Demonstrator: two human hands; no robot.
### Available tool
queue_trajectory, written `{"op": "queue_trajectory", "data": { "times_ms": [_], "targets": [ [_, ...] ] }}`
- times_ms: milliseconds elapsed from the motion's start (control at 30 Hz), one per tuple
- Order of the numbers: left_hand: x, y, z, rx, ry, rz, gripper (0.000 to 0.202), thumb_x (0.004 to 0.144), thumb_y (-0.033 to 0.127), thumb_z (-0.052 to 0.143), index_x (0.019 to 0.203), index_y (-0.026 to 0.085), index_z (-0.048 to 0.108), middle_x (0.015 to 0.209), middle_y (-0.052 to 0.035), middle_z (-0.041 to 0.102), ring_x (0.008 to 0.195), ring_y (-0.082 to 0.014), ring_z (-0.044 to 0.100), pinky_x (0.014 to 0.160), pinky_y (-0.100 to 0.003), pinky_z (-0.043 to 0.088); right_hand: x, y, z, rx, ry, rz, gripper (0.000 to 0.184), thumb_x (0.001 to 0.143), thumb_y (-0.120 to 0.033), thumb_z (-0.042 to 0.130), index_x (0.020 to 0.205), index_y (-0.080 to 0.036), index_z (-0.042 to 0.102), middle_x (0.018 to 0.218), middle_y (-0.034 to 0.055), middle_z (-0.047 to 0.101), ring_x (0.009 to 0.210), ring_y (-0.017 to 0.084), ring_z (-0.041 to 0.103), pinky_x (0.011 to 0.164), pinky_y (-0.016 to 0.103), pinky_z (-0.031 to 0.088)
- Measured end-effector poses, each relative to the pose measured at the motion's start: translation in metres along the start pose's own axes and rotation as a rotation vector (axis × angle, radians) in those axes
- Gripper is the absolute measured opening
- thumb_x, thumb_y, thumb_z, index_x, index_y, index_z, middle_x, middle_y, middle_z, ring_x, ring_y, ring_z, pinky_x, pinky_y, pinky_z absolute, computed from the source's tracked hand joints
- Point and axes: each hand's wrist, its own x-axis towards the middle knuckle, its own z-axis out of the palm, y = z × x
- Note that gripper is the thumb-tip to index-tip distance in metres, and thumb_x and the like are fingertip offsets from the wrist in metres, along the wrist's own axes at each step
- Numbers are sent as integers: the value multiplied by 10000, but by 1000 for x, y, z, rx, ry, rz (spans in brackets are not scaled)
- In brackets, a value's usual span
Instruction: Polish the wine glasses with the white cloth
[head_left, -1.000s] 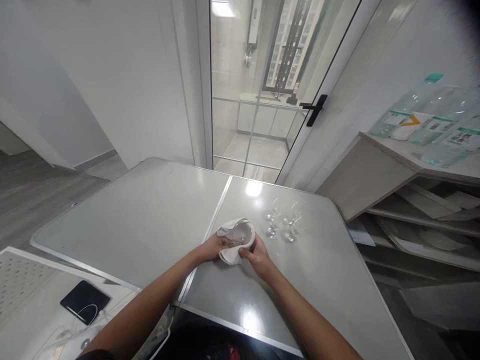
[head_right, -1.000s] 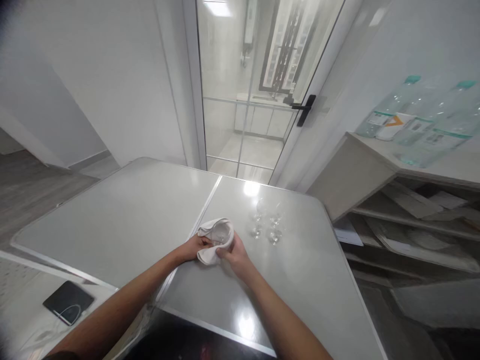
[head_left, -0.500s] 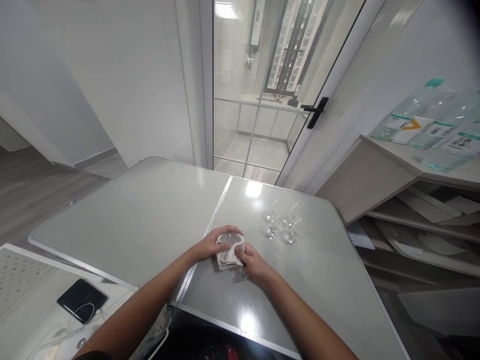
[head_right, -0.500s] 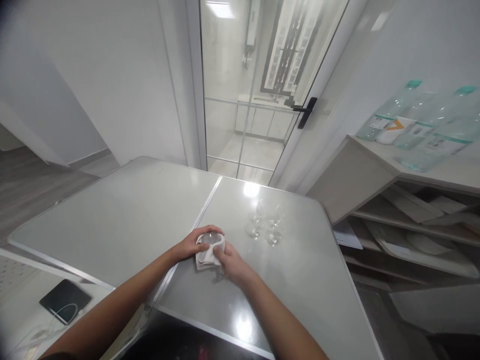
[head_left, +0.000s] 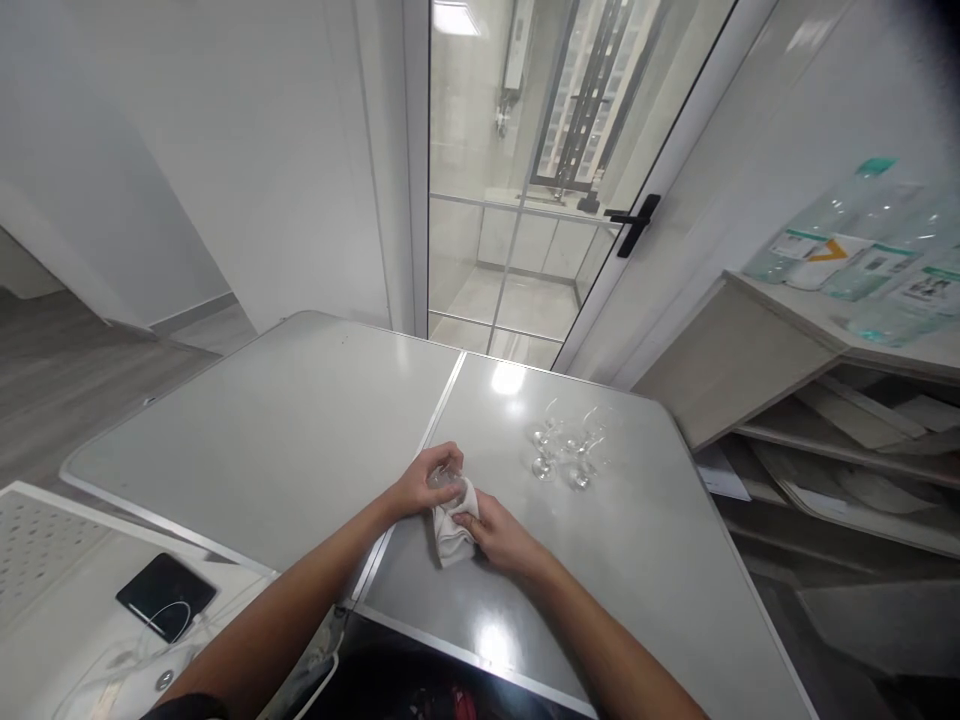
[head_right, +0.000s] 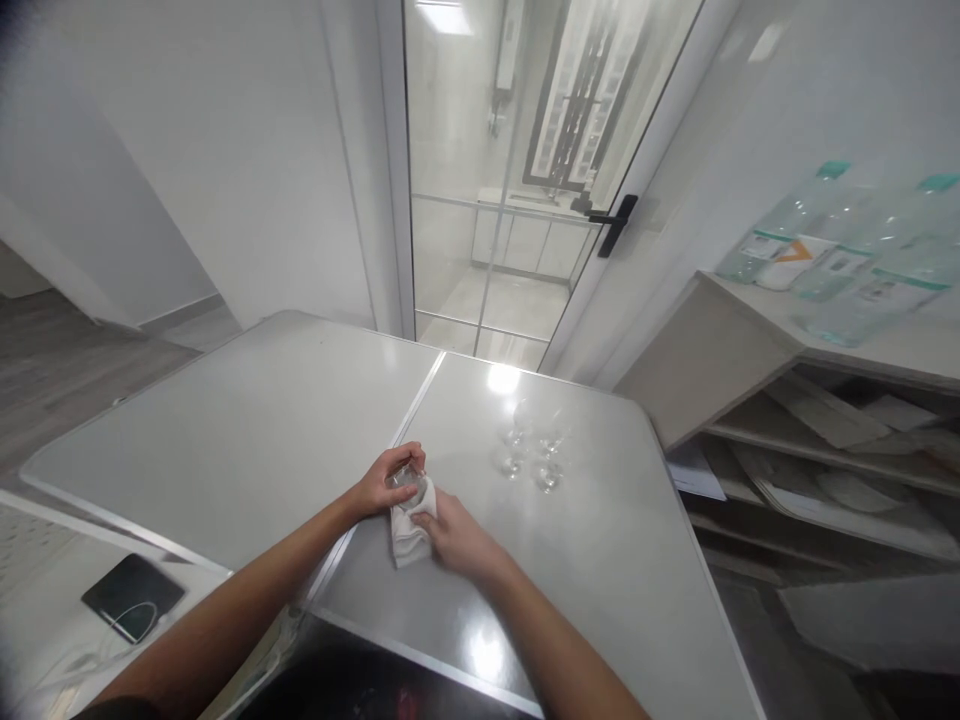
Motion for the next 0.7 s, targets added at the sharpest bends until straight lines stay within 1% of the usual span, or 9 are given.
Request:
{"op": "queue_trajectory", "data": {
  "times_ms": [67,133,200,300,333,400,500,567,700],
  "targets": [
    [-1,-3,-1,22,71,4,388,829,533,723,918,192,559,833,1,489,740,-152,452,694,-284,371,0,-6,6,-302,122,-21,209,950,-299,557,1114,-181,609,963,78,690,849,224,602,826,335,458],
    [-2,-4,-2,15,122,-4,384,832,526,721,924,193,554,835,3,483,727,-147,439,676,-281,353,0,-8,8,-427,184,6,187,927,-275,563,1080,-177,609,898,74,677,806,227,584,805,339,444],
    [-2,-4,-1,-26,125,-13,389,839,536,710,926,189,558,843,-4,495,736,-151,457,683,-286,360,1,-8,6,-247,126,32,188,956,-341,554,1037,-185,619,844,51,658,787,215,577,794,330,447],
    [-2,-2,-1,-85,83,-5,422,853,584,671,926,180,574,865,-25,536,772,-171,502,722,-303,383,1,-6,-1,274,-100,140,391,984,-550,507,971,-177,623,762,25,612,701,189,561,715,316,463],
    [-2,-2,0,-92,76,2,434,854,597,664,925,178,576,870,-31,547,781,-175,510,730,-307,387,1,-6,-2,387,-151,176,438,972,-595,513,955,-170,621,754,24,603,682,183,555,694,313,461],
    [-2,-2,0,-84,87,16,438,851,600,668,918,178,575,869,-33,552,784,-176,513,732,-306,390,1,-5,-3,392,-147,172,425,951,-590,564,944,-169,622,775,27,612,702,182,560,713,315,462],
    [-3,-4,-1,-45,165,14,404,848,555,701,923,183,564,857,-17,525,761,-162,494,701,-290,389,2,-8,2,54,115,24,285,918,-471,650,894,-187,634,857,44,652,808,205,568,817,340,459],
    [-4,-6,-2,-8,255,2,376,859,524,706,952,192,555,859,-8,520,746,-155,491,678,-279,393,1,-12,5,-60,334,-40,244,927,-440,634,902,-198,651,900,65,676,847,227,577,847,363,463],
    [-5,-9,-4,85,541,11,333,873,472,720,967,215,531,891,0,512,722,-143,492,649,-267,410,-3,-19,-1,159,758,-54,269,971,-432,594,1130,-229,670,1074,86,718,986,262,627,900,387,477]
  ]
}}
